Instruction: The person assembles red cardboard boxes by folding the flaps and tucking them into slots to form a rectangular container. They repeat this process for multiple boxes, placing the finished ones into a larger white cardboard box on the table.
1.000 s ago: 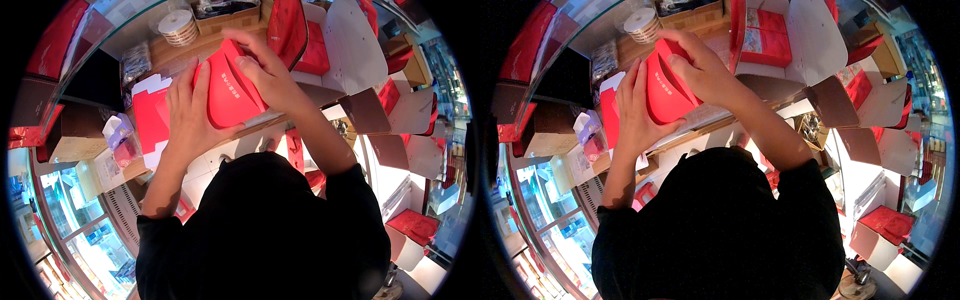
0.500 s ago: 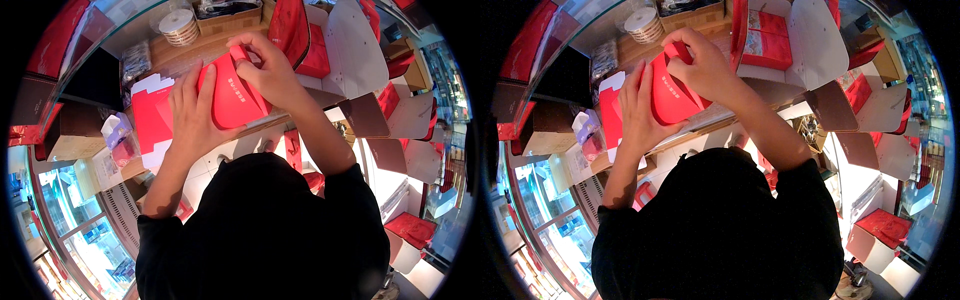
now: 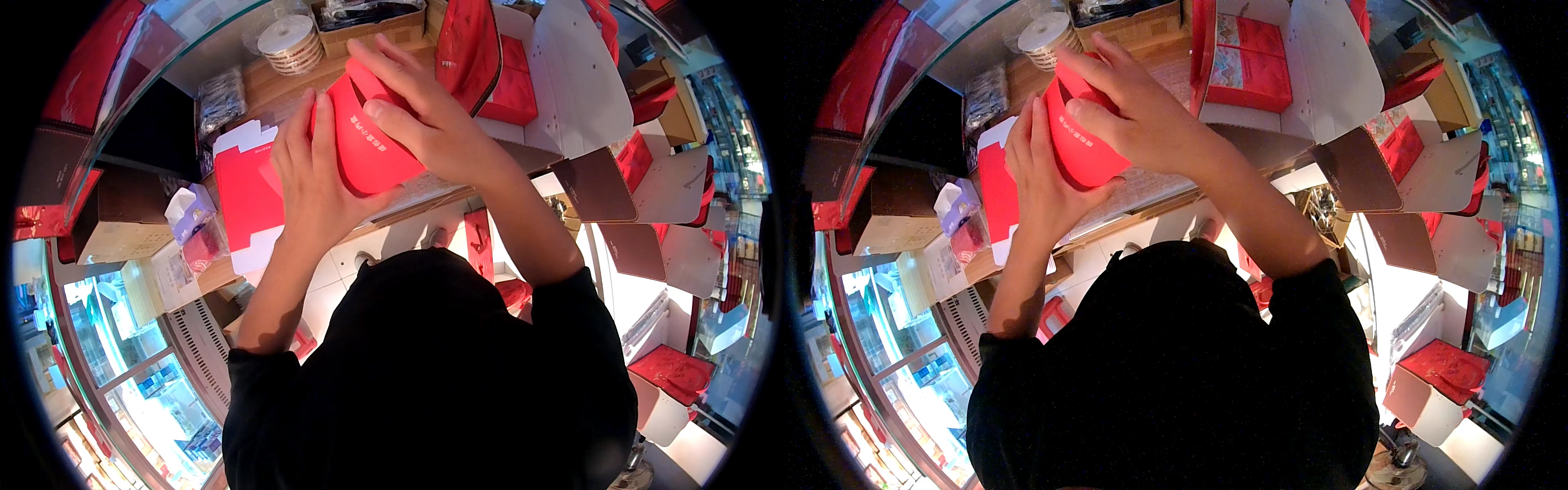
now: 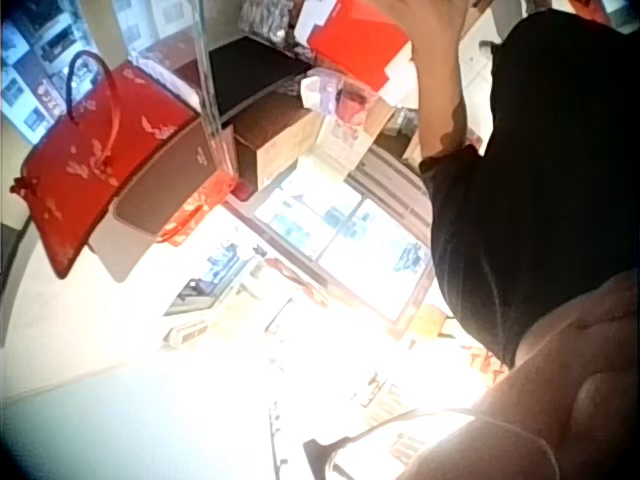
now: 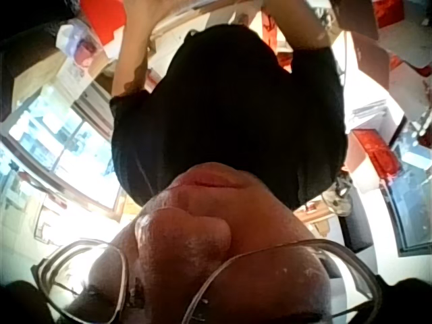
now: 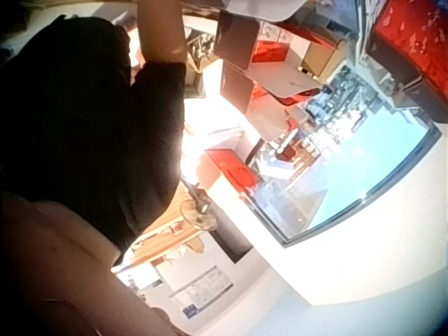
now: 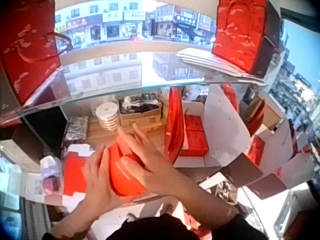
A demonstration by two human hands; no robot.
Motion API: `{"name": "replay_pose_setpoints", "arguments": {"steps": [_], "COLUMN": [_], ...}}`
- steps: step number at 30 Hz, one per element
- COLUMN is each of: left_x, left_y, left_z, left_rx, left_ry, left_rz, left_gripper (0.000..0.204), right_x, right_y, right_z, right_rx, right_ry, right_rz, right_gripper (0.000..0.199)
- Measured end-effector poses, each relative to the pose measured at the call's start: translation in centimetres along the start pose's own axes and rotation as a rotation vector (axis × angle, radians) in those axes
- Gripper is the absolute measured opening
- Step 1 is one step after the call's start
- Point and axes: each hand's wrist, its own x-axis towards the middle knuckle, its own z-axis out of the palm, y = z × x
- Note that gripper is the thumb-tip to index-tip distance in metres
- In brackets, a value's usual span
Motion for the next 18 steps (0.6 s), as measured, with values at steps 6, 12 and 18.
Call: {"name": "replay_pose_setpoints", "arguments": {"steps": [6, 12, 18], "left_x": [-0.4, 0.0, 1.7], "left_y": [-0.1, 0.0, -2.2], "left_z": [0.4, -0.7, -2.7], "left_rx": [0.016, -0.098, -0.827], "left_ry": [0.043, -0.052, -0.042], "left_rz": [-0.048, -0.057, -0.250], "left_gripper": [0.114, 0.109, 0.058], "right_x": [-0.9, -1.2, -1.4], "right_y": [-1.3, -0.8, -1.5], "right_z": [0.2, -0.1, -1.1], "right_rx": [-0.006, -0.046, -0.075], "right_ry": [-0.068, 0.002, -0.217], "right_rz": [0.053, 0.021, 0.008], "right_gripper": [0.071, 0.065, 0.066]}}
